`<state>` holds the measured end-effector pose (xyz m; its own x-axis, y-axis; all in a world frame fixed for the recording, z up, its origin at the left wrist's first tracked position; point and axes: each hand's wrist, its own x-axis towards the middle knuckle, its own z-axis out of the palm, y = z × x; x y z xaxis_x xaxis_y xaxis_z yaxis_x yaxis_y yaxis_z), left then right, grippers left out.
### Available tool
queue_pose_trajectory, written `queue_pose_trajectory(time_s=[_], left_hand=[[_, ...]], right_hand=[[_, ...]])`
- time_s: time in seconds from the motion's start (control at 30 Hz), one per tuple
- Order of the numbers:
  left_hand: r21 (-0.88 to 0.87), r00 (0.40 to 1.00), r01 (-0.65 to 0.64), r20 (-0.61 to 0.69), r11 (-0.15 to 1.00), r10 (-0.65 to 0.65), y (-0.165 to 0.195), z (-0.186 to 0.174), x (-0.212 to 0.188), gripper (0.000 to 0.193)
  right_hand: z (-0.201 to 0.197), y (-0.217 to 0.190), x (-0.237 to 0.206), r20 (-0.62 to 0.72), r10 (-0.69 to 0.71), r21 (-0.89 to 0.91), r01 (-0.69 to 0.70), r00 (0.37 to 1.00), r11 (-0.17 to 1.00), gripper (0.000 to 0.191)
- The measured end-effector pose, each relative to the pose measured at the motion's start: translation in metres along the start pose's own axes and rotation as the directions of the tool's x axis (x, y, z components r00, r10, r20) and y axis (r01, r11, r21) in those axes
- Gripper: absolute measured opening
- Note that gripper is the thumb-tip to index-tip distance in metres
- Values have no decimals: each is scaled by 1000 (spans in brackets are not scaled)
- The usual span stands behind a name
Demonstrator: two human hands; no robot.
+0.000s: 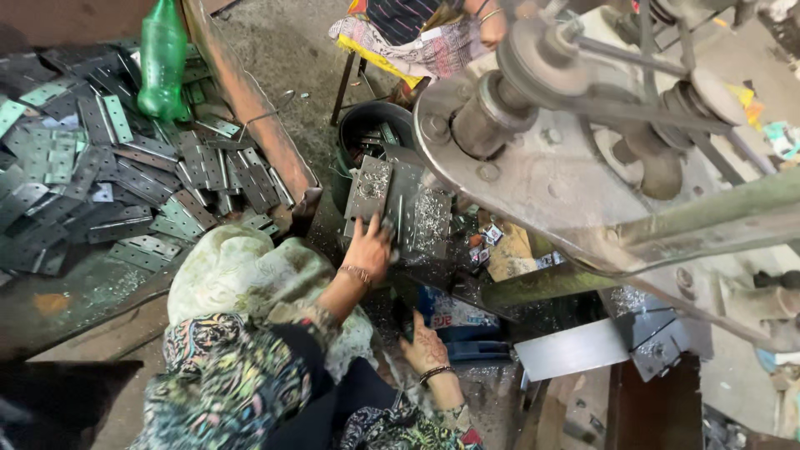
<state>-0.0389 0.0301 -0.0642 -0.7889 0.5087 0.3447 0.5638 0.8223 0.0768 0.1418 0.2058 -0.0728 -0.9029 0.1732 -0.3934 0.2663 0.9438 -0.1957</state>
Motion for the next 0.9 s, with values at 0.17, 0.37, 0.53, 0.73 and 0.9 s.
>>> queue_pose_trajectory(time_s=[0.17, 0.37, 0.53, 0.73, 0.9], left_hand=[[64, 986, -163, -5, 985, 164, 4, 9, -62, 35], [127, 951, -193, -221, 973, 217, -1, -18, -50, 34], [-170, 912, -53, -409, 984, -22, 0, -56, -40, 30], [-728, 848, 231, -174, 645, -500, 17, -50, -22, 30], [-872, 885, 312, 123, 378, -448, -2, -35, 21, 40]], right_hand=[[1, -3, -3, -2, -39, 28, 40, 999, 999, 87], [-1, 4, -5, -19, -92, 37, 93, 996, 995, 87], [-15, 11, 16, -348, -210, 33, 235, 914, 971, 76], [-44, 6, 67, -582, 13, 548, 381, 813, 745, 57], [-74, 1, 90, -577, 201, 787, 474, 792, 394, 41]])
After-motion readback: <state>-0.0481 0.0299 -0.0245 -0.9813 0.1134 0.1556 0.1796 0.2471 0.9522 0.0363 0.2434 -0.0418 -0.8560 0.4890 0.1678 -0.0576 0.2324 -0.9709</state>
